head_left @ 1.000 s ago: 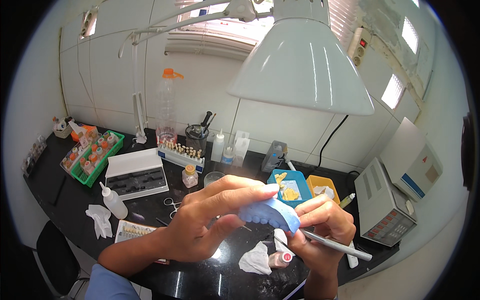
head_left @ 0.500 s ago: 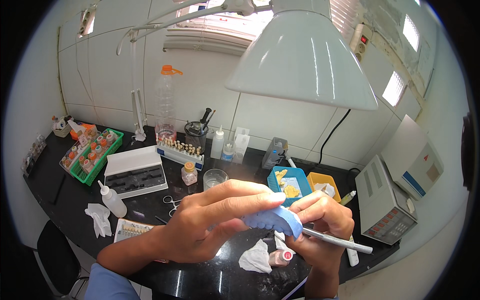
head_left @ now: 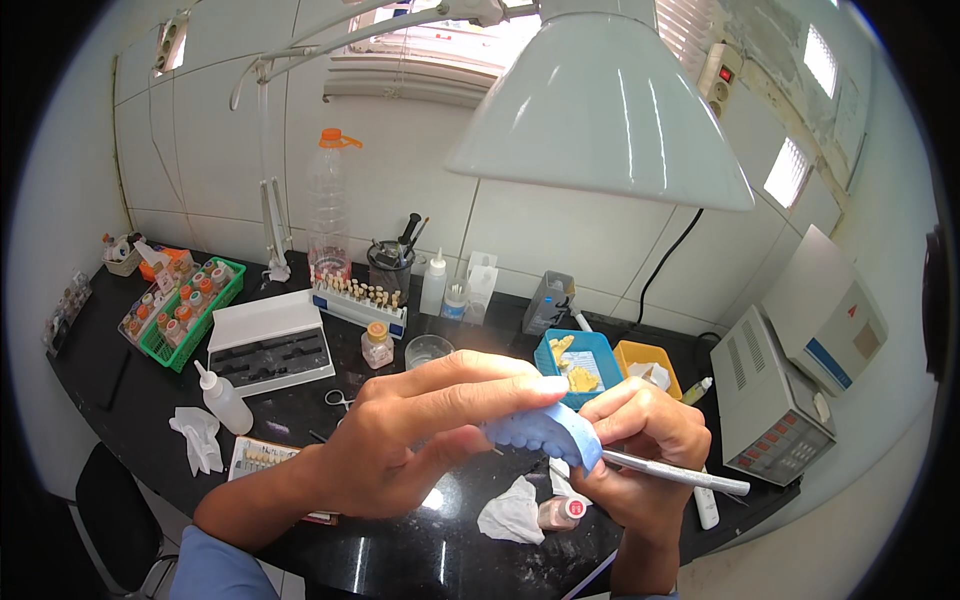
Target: The person uses a metal dental instrument to scrape and smooth the surface of a blue dental mold held in their left hand. They rotate the mold to access different areas and occasionally wipe the tool on a white tissue.
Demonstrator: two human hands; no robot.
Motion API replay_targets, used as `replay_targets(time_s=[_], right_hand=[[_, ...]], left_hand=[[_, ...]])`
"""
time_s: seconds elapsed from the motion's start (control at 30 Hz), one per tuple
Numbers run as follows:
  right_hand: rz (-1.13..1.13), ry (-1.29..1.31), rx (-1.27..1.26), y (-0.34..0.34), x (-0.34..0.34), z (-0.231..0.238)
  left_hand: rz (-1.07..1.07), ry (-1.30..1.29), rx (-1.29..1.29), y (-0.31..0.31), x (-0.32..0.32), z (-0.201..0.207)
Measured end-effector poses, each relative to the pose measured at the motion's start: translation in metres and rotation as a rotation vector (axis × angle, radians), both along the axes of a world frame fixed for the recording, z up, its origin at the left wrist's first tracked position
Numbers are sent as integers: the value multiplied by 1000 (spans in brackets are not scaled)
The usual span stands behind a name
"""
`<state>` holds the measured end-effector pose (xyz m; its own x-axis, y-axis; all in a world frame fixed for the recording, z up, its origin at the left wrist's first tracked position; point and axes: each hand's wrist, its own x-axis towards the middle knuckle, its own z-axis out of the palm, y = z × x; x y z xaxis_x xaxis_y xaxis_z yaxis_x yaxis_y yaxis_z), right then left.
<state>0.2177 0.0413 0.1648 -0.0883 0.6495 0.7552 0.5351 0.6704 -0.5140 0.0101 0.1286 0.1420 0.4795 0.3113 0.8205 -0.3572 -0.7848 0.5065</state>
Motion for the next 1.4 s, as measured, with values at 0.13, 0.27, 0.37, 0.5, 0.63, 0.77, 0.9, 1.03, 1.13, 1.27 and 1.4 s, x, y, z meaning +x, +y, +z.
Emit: replay_targets(time_s=[0.13,0.27,0.37,0.5,0.63,0.77,0.9,1.03,1.13,1.27,1.4], right_hand=[[26,34,-39,0,1,-1],[49,48,-47,2,2,-2],[45,30,-42,3,4,-2],[22,9,-26,4,5,-1],[22,55,-28,6,4,-3],[-7,47,-20,4,2,-1],[-14,27,14,4,7,-2],[-1,89,-15,2,4,1],[-15,111,-20,0,5,2],[-30,146,-39,-2,5,2],[-46,111,-12,-2,6,3]], left_hand=[[-11,10,-13,1,-1,1],[-16,12,-24,3,-1,-1],[-19,11,-25,4,0,-1],[-15,14,-45,3,1,0],[-16,18,-43,4,-1,-1],[-67,1,-88,6,2,-9],[-83,-25,-124,2,3,-13],[-31,-74,-129,-1,6,-15],[7,-51,-72,-1,5,-13],[1,-72,-45,1,7,-14],[-7,-73,-37,3,7,-16]])
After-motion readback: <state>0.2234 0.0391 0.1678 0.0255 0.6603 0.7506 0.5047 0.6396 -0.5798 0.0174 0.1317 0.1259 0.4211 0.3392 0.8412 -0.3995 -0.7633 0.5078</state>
